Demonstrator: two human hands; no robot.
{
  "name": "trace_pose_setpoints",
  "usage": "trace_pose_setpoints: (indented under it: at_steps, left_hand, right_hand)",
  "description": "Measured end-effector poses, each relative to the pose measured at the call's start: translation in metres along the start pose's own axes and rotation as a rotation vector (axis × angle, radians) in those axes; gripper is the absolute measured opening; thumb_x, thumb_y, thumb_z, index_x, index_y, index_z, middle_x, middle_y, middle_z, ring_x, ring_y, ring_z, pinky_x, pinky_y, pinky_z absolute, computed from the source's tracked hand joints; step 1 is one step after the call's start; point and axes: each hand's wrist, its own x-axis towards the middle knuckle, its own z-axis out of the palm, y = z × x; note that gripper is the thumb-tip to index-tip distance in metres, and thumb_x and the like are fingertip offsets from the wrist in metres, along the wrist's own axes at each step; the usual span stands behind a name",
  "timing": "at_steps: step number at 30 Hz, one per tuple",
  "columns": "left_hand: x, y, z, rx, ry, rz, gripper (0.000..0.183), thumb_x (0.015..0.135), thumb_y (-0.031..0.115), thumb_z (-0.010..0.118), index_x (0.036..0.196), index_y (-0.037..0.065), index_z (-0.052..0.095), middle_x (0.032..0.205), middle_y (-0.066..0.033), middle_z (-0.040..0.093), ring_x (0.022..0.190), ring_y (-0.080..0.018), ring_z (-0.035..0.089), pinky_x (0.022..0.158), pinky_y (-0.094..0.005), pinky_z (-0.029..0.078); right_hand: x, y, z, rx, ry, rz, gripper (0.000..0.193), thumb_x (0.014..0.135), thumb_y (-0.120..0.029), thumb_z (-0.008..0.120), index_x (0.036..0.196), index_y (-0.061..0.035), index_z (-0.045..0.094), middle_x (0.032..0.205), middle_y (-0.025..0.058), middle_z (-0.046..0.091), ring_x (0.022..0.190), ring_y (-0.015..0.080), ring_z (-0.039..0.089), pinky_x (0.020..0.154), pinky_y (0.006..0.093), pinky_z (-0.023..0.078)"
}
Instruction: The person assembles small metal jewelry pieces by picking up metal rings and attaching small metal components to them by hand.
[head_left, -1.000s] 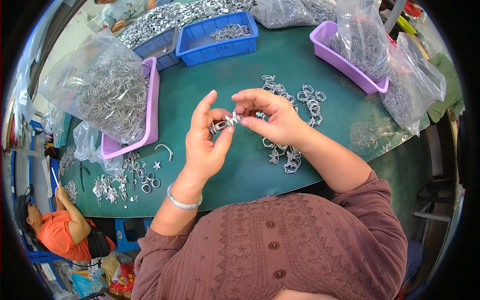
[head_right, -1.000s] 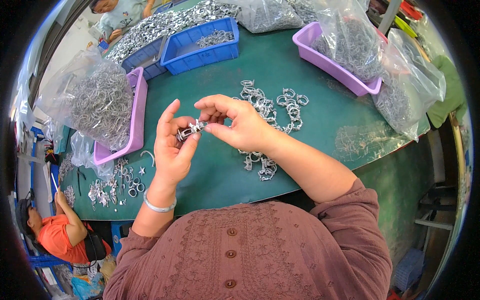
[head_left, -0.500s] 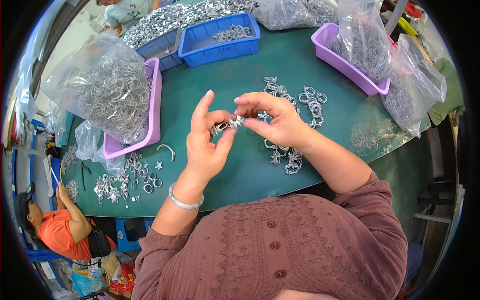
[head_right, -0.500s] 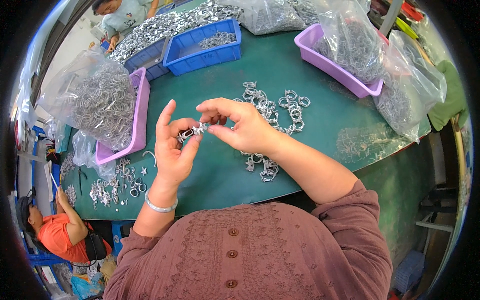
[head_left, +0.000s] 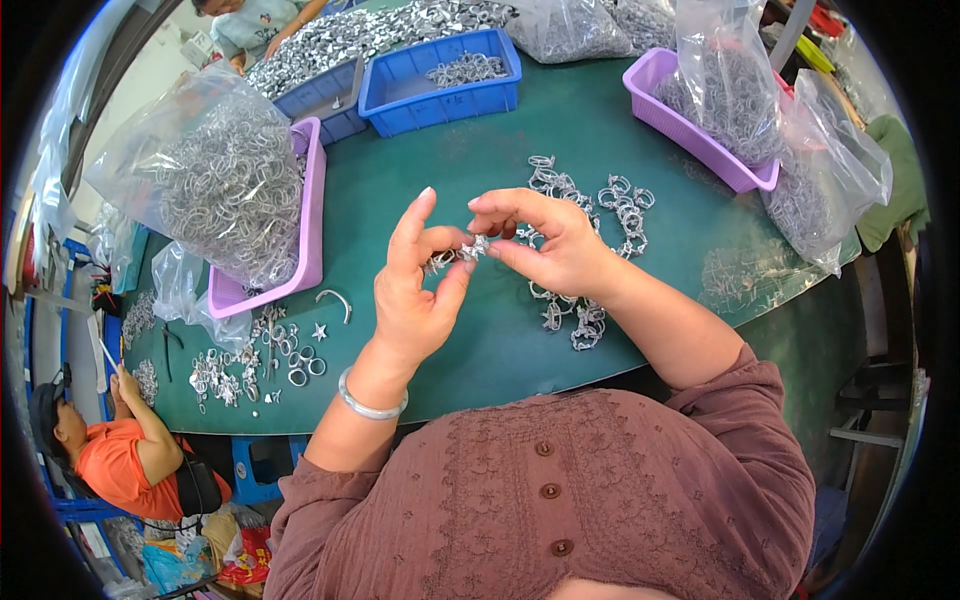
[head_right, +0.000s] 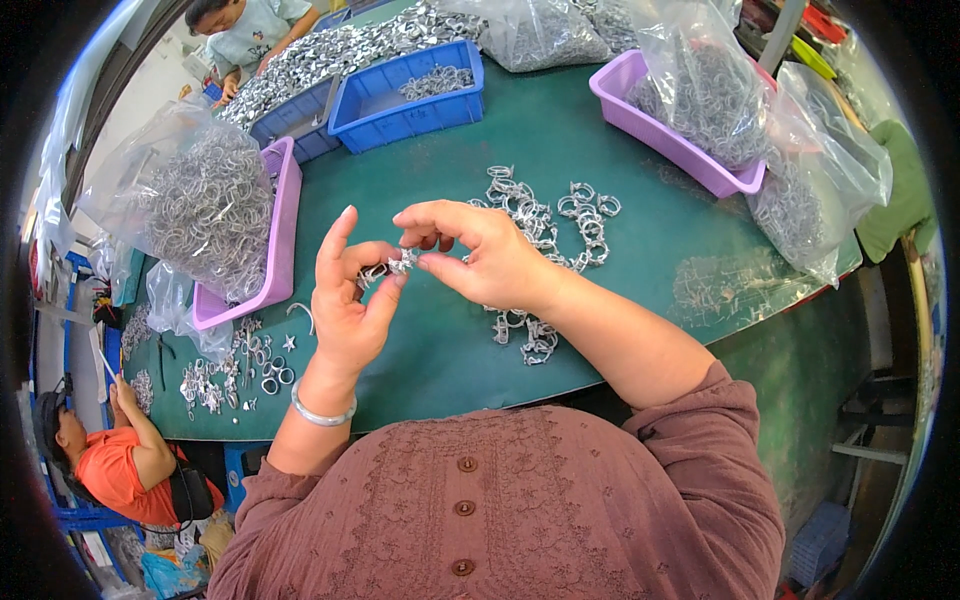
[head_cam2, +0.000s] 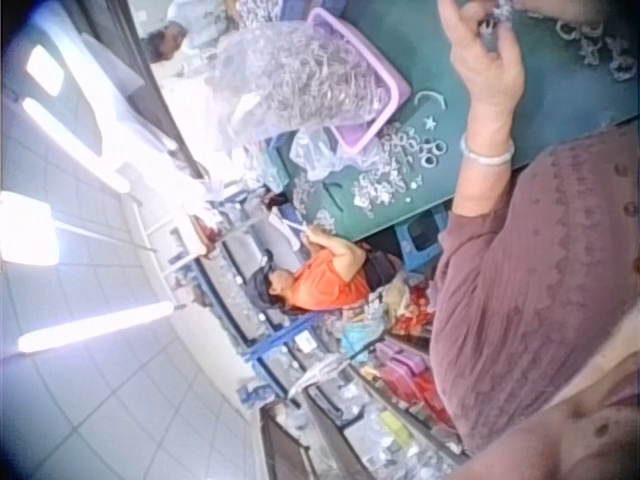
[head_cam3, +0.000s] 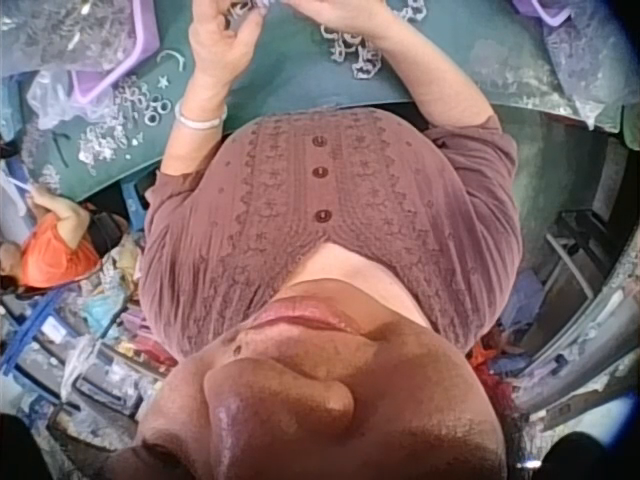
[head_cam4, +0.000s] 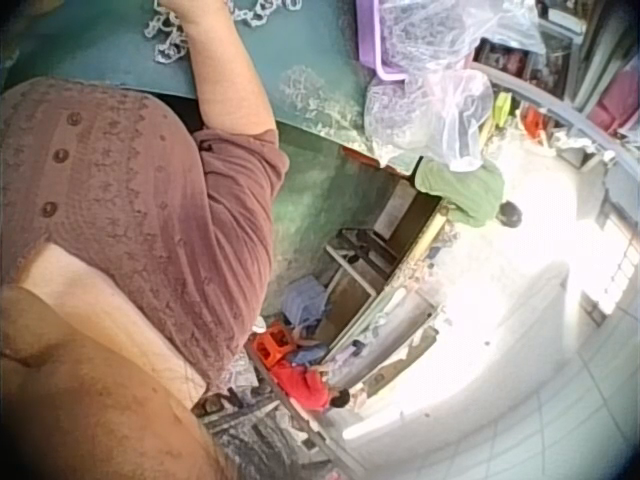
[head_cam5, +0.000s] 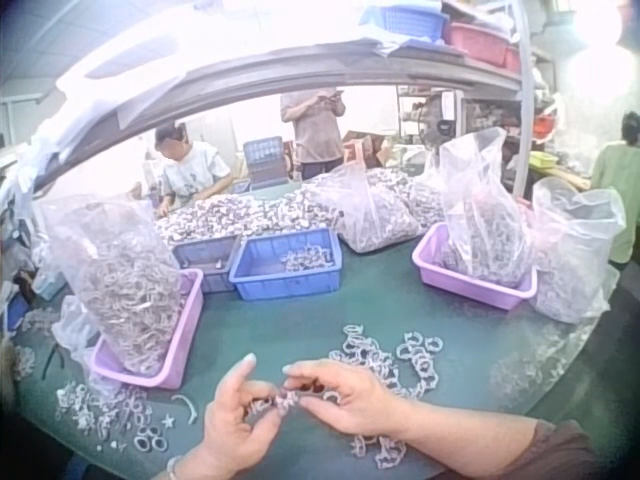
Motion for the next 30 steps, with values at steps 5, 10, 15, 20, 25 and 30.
trace_pose_setpoints:
  at_steps: [5, 10, 15, 20, 25, 30]
  left_hand:
    - [-0.0004, 0.0002, 0.0018, -0.004, 0.038, -0.013, 0.069, 0.070, -0.007, 0.062, 0.131, 0.002, 0.030, 0.080, -0.0087, 0.062, 0.074, -0.0167, 0.061, 0.068, -0.0265, 0.049]
    - [-0.0001, 0.0024, 0.0038, 0.000, 0.038, -0.005, 0.069, 0.070, -0.006, 0.064, 0.131, 0.001, 0.031, 0.080, -0.0081, 0.062, 0.072, -0.0160, 0.061, 0.068, -0.0258, 0.049]
    - [-0.0012, 0.0029, 0.0050, -0.011, 0.043, -0.010, 0.069, 0.070, -0.005, 0.065, 0.131, 0.001, 0.032, 0.080, -0.0081, 0.062, 0.072, -0.0156, 0.060, 0.067, -0.0252, 0.048]
    - [-0.0008, 0.0056, 0.0046, 0.013, -0.001, -0.011, 0.070, 0.072, -0.005, 0.065, 0.131, 0.000, 0.028, 0.083, -0.0070, 0.059, 0.074, -0.0119, 0.056, 0.066, -0.0225, 0.046]
    - [0.0008, 0.0043, 0.0047, -0.016, -0.002, -0.015, 0.071, 0.071, -0.005, 0.065, 0.132, 0.000, 0.028, 0.083, -0.0068, 0.058, 0.074, -0.0120, 0.056, 0.066, -0.0227, 0.046]
    - [-0.0015, 0.0052, 0.0009, 0.040, 0.024, -0.075, 0.068, 0.072, -0.005, 0.059, 0.132, 0.001, 0.028, 0.082, -0.0064, 0.058, 0.074, -0.0119, 0.055, 0.068, -0.0235, 0.046]
  right_hand:
    - [0.0000, 0.0001, -0.0001, 0.001, -0.004, 0.004, 0.038, 0.075, 0.003, 0.060, 0.111, -0.0044, 0.054, 0.092, 0.0077, 0.062, 0.080, 0.0150, 0.060, 0.070, 0.0272, 0.047]
    - [-0.0004, -0.0001, -0.0003, -0.019, 0.000, 0.004, 0.038, 0.075, 0.003, 0.059, 0.112, -0.0046, 0.053, 0.091, 0.0082, 0.063, 0.080, 0.0153, 0.060, 0.072, 0.0273, 0.047]
    - [-0.0012, 0.0014, -0.0001, -0.020, -0.006, -0.001, 0.038, 0.075, 0.003, 0.059, 0.112, -0.0045, 0.052, 0.090, 0.0084, 0.063, 0.080, 0.0156, 0.060, 0.072, 0.0275, 0.047]
    - [-0.0016, 0.0024, 0.0000, -0.008, -0.009, 0.006, 0.038, 0.075, 0.003, 0.059, 0.112, -0.0043, 0.052, 0.089, 0.0087, 0.063, 0.080, 0.0158, 0.060, 0.072, 0.0277, 0.047]
    - [0.0010, 0.0017, 0.0009, -0.004, -0.016, 0.003, 0.039, 0.075, 0.004, 0.058, 0.113, -0.0039, 0.051, 0.090, 0.0101, 0.064, 0.082, 0.0181, 0.062, 0.075, 0.0295, 0.048]
    - [0.0027, 0.0017, 0.0013, -0.011, -0.042, 0.014, 0.040, 0.076, 0.003, 0.058, 0.114, -0.0035, 0.051, 0.090, 0.0102, 0.064, 0.083, 0.0181, 0.062, 0.073, 0.0287, 0.048]
